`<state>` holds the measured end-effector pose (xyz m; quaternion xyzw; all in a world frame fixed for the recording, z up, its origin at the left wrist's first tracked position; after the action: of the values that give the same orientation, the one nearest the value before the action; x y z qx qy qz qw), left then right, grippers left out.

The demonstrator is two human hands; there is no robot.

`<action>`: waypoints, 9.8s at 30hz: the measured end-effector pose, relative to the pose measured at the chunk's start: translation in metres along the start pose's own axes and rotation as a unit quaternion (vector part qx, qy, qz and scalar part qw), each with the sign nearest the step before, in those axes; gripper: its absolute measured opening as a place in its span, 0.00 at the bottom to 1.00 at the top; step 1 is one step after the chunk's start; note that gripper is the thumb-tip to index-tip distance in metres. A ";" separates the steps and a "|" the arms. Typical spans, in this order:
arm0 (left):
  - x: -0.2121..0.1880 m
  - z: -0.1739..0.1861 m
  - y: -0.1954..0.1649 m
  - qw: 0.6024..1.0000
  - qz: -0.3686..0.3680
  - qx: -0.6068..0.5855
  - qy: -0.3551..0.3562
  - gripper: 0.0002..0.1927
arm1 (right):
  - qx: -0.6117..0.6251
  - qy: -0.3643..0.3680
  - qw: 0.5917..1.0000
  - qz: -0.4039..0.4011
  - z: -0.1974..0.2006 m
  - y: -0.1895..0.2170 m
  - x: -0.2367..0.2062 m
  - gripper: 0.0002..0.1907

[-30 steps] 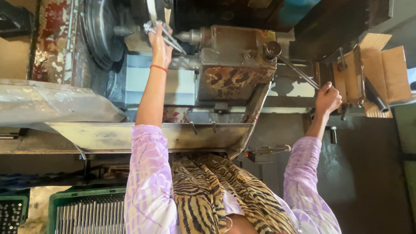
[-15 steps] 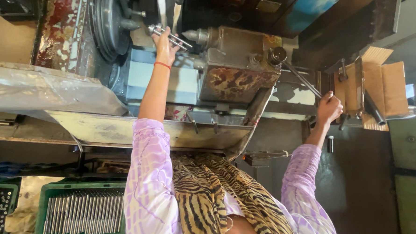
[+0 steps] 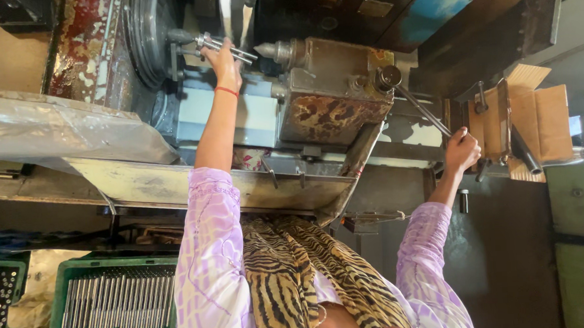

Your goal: The person repeatedly picks up metal rods from a green crate, inserts them into a grinding machine, and operates a lever to activate the grinding wheel. After each cycle, the person removes the rod and places it back into the crate. The process is repeated continuously throughout the clip.

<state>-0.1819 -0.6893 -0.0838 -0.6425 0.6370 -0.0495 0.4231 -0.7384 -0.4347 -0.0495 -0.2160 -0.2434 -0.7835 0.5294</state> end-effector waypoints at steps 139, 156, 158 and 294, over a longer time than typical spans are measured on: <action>-0.682 0.827 -0.102 0.672 -0.175 0.603 -0.393 0.12 | 0.699 0.330 0.623 0.123 0.231 0.457 -0.597 0.11; -0.593 0.550 -0.057 0.993 -0.046 0.005 0.110 0.21 | 0.763 0.338 0.540 0.107 0.273 0.500 -0.590 0.15; -0.588 0.541 -0.049 0.989 -0.103 0.048 0.090 0.19 | 0.753 0.328 0.555 0.134 0.275 0.493 -0.588 0.14; -0.525 0.352 -0.078 0.911 0.264 0.179 0.262 0.09 | 0.464 0.054 0.706 0.532 0.304 0.398 -0.393 0.14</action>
<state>-0.0051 -0.0817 -0.0112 -0.3284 0.8517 -0.2160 0.3467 -0.2058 -0.0924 0.0169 0.0059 -0.3917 -0.1707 0.9041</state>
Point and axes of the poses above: each hand's wrist, its own x-axis towards the middle knuckle, its own z-axis out of the back of the hand, y = z × x, the point moved 1 cm from there along x, towards the middle knuckle, and after that the axes turned 12 degrees about z, right-handed, at the moved point
